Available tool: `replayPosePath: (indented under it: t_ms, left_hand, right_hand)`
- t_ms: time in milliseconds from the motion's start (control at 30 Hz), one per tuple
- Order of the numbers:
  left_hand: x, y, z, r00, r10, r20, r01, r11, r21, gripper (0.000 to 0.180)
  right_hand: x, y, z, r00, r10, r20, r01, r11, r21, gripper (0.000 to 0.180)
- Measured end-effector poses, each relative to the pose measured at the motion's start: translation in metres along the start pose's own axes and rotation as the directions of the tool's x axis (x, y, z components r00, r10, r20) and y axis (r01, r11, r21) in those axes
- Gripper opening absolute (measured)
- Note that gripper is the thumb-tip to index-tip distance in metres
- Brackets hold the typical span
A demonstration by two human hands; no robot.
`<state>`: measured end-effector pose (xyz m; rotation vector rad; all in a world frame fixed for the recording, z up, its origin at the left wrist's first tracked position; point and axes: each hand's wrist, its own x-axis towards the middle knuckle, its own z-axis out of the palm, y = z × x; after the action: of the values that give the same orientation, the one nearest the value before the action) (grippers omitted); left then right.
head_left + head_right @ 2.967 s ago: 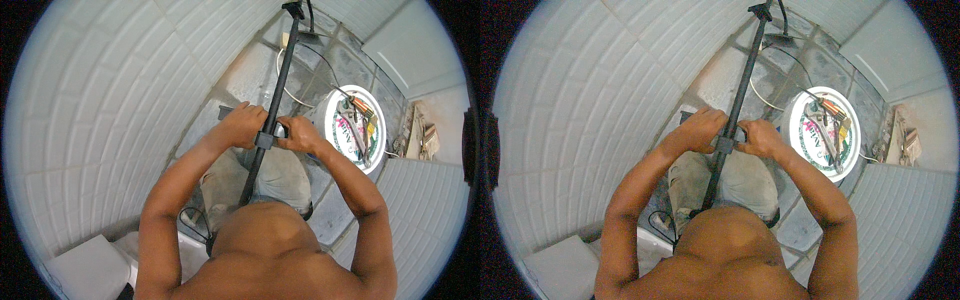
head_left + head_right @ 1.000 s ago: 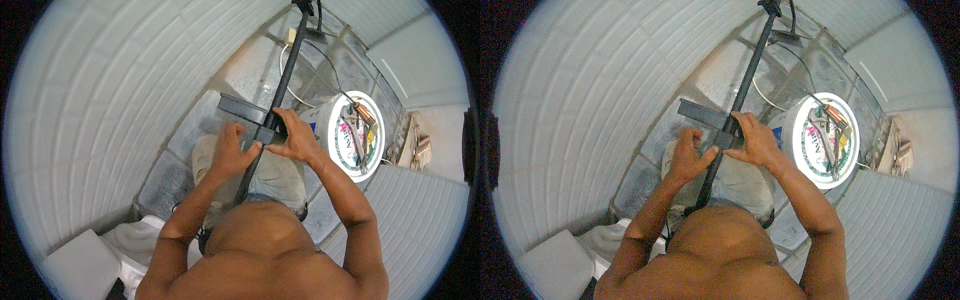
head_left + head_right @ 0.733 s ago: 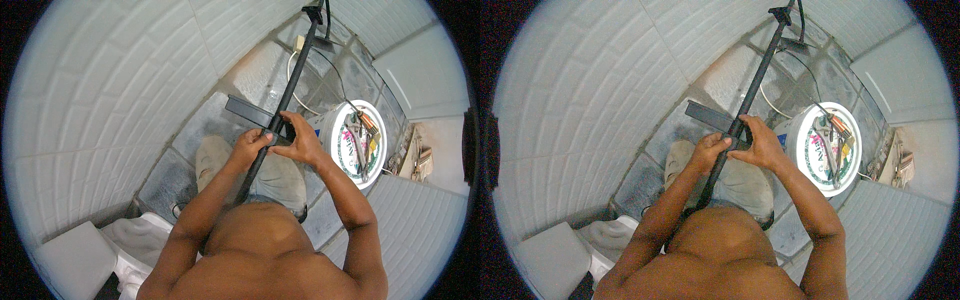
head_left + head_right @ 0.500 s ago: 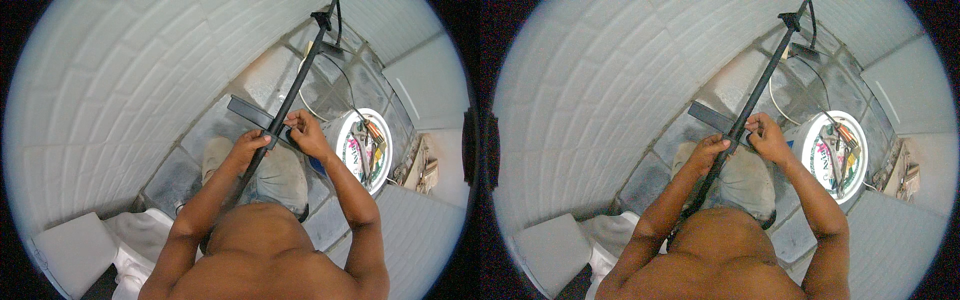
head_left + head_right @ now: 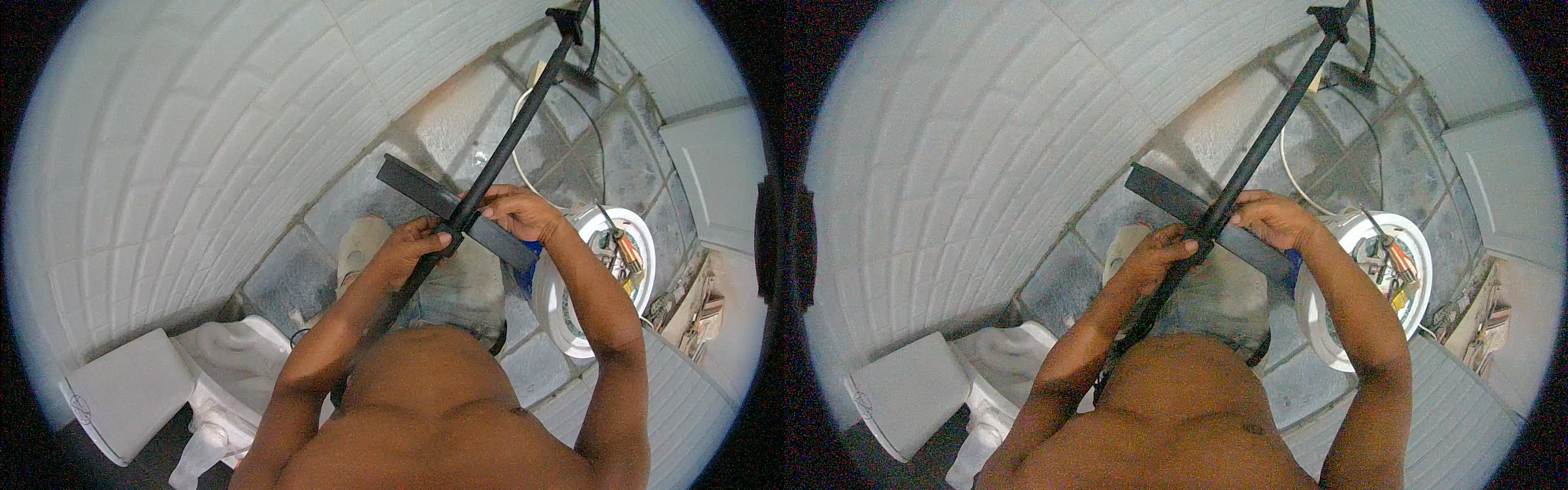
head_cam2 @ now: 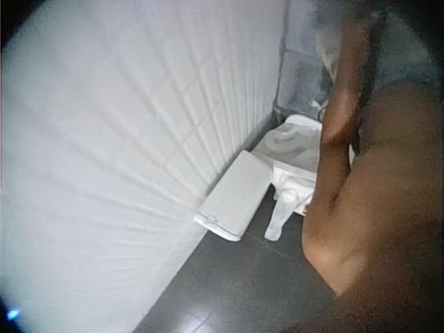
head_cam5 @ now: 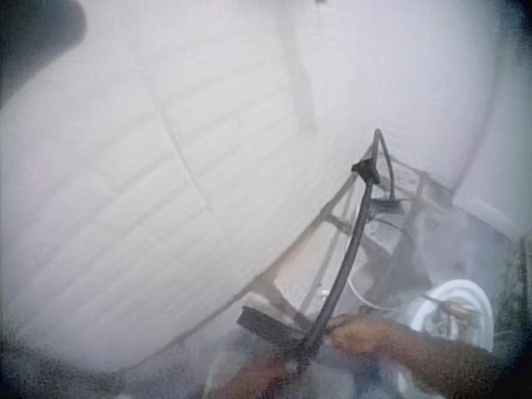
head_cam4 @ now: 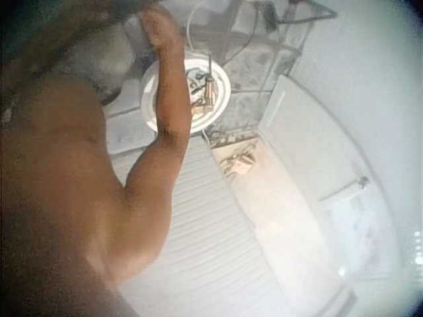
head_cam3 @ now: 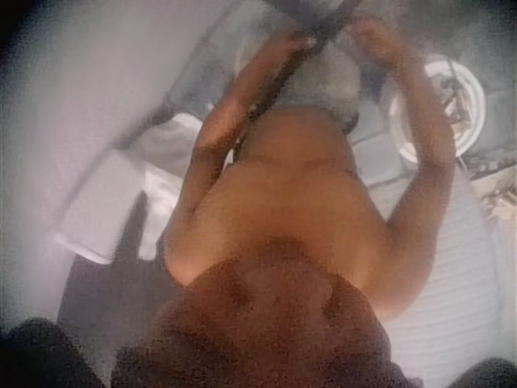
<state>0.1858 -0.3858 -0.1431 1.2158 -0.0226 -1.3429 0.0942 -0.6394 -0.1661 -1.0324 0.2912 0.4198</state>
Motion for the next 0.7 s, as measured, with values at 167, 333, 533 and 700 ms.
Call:
replayPosePath:
  t_ms: [167, 333, 533, 700]
  left_hand:
    - [-0.005, 0.006, 0.007, 0.996, 0.086, 0.009, -0.087, 0.993, 0.081, 0.042]
    - [-0.009, -0.001, 0.01, 1.0, -0.001, -0.026, 0.003, 0.997, 0.077, 0.042]
    - [-0.012, 0.006, 0.008, 0.998, -0.059, 0.017, 0.05, 0.938, 0.343, 0.044]
    - [-0.012, 0.017, 0.011, 0.992, -0.122, 0.027, 0.099, 0.896, 0.433, 0.042]
  right_hand:
    - [0.0, -0.016, 0.008, 0.991, 0.104, 0.086, -0.125, 0.948, 0.292, 0.045]
    - [0.002, -0.02, 0.012, 0.991, 0.118, 0.066, -0.124, 0.989, 0.086, 0.049]
    - [0.007, -0.022, 0.004, 0.954, 0.289, 0.076, -0.296, 0.948, 0.114, 0.058]
    - [0.006, -0.022, 0.006, 0.95, 0.298, 0.092, -0.311, 0.932, 0.186, 0.06]
